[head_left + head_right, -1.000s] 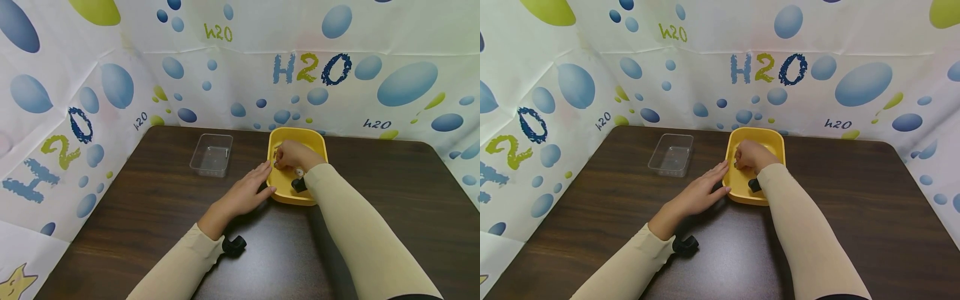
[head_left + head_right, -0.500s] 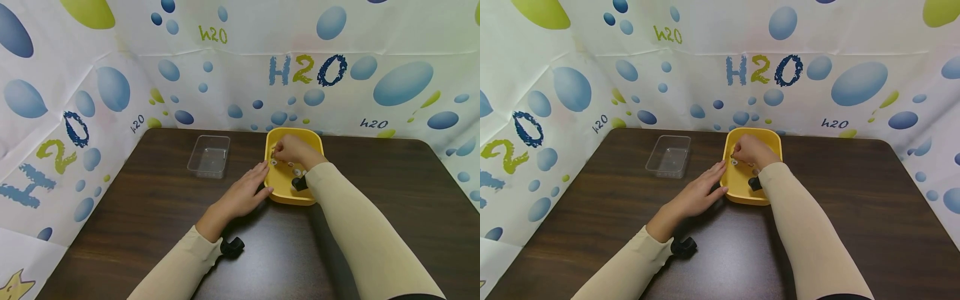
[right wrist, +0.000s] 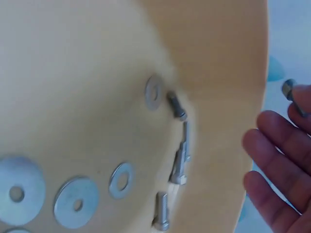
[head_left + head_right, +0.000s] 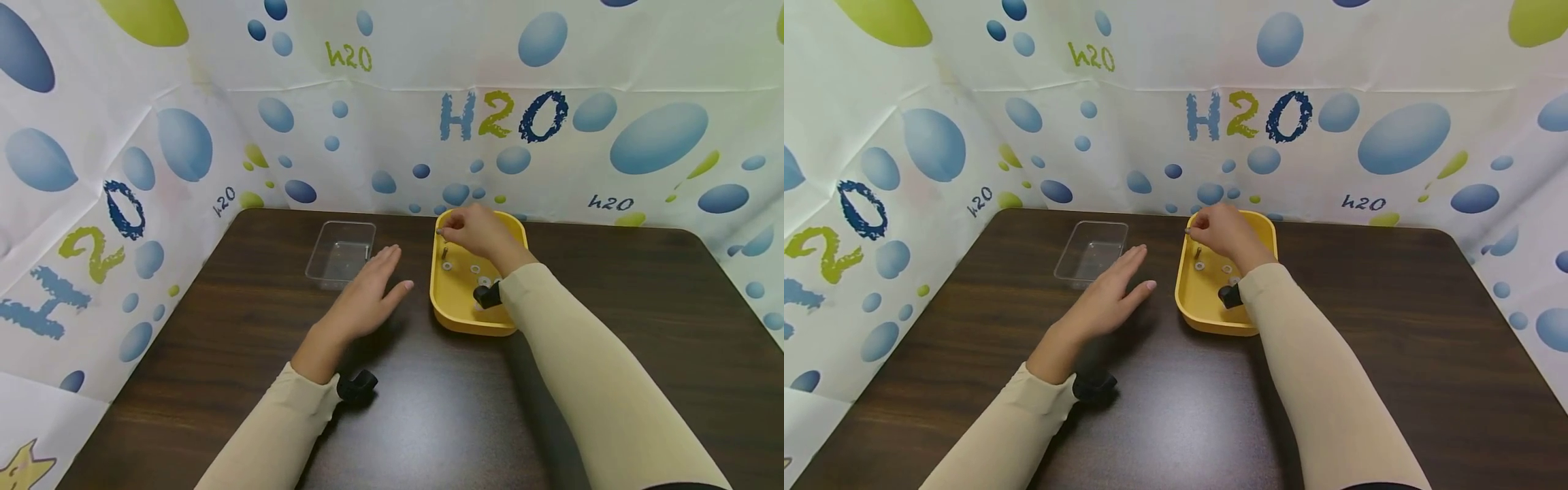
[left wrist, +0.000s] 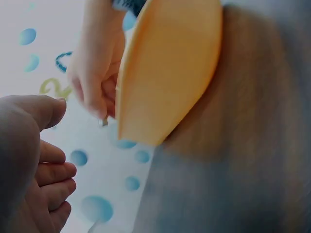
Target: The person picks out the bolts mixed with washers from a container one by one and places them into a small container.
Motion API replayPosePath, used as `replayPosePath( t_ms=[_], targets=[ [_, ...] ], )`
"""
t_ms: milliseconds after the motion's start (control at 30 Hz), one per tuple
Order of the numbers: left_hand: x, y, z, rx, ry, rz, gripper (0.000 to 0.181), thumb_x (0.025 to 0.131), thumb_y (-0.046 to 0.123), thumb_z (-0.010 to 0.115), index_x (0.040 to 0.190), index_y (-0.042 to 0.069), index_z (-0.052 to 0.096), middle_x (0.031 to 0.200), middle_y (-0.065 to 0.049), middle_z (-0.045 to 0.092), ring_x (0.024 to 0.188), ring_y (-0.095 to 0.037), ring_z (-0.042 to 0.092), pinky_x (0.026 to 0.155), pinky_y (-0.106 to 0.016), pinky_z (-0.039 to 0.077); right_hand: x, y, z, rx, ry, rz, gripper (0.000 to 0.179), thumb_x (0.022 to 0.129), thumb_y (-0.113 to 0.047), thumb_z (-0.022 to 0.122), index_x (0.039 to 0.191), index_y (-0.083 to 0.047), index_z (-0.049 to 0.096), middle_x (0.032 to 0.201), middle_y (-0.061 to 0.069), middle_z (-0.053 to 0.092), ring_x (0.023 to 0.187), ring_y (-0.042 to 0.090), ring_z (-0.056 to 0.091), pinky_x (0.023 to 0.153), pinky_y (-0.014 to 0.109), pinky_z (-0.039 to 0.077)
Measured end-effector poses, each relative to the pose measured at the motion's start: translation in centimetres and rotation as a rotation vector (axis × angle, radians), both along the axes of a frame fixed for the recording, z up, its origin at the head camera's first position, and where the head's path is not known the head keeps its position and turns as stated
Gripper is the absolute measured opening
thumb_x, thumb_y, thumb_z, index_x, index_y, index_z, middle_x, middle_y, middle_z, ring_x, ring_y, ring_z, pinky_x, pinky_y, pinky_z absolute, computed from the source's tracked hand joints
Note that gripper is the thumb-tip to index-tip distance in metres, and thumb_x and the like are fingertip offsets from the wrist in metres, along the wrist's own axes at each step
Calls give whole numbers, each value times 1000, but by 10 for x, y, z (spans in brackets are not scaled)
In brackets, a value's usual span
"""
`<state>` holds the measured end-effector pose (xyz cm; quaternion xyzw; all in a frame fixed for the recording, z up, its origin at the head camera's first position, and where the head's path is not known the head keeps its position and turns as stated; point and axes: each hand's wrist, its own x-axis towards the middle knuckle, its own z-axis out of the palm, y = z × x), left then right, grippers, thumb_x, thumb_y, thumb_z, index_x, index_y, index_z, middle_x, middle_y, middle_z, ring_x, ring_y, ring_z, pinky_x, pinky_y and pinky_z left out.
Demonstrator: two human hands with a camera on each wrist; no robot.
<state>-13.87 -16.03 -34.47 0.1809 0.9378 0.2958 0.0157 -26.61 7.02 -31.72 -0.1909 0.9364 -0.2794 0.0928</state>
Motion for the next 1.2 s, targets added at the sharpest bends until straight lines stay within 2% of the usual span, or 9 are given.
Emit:
replayPosePath(
  t_ms=[300, 500, 733, 967, 1067, 1200],
  targets=[
    [-10, -44, 12, 16, 50, 149, 70, 103, 41, 48, 157, 6, 21, 165, -10, 17, 153, -25, 13, 122, -48, 16, 12, -26, 16, -78, 144, 12, 26, 96, -31, 62, 110, -14, 75, 105, 3, 73, 94, 21, 62, 86, 37, 55],
    [-14, -64, 13, 4, 44, 192, 70, 103, 37, 49, 156, 2, 21, 164, -14, 16, 153, -27, 12, 123, -48, 15, 22, -53, 22, -144, 212, 33, 25, 96, -33, 63, 107, -15, 76, 104, 0, 74, 92, 17, 63, 86, 34, 55],
    [-17, -82, 7, -43, 21, 235, 67, 103, 30, 47, 156, -1, 19, 165, -15, 14, 152, -31, 11, 122, -50, 14, 35, -85, 17, -164, 277, 76, 24, 96, -31, 64, 108, -14, 76, 103, -1, 74, 89, 15, 63, 84, 29, 55],
    [-22, -97, -4, -73, -29, 249, 66, 104, 26, 44, 155, -5, 17, 164, -19, 11, 152, -35, 9, 122, -52, 13, 47, -110, 5, -156, 281, 144, 21, 96, -28, 64, 106, -14, 76, 98, -2, 74, 83, 12, 63, 78, 24, 55],
    [-24, -103, -8, -73, -37, 250, 65, 104, 26, 43, 154, -6, 17, 164, -20, 10, 152, -35, 8, 122, -52, 12, 50, -119, -1, -125, 299, 184, 20, 96, -26, 64, 104, -14, 76, 97, -1, 75, 81, 12, 63, 77, 24, 55],
    [-26, -107, -13, -76, -40, 247, 62, 104, 24, 41, 154, -6, 18, 164, -20, 12, 152, -35, 9, 122, -52, 13, 55, -128, -7, -62, 291, 250, 20, 96, -27, 64, 107, -15, 76, 101, -2, 75, 87, 12, 67, 83, 26, 56]
  ],
)
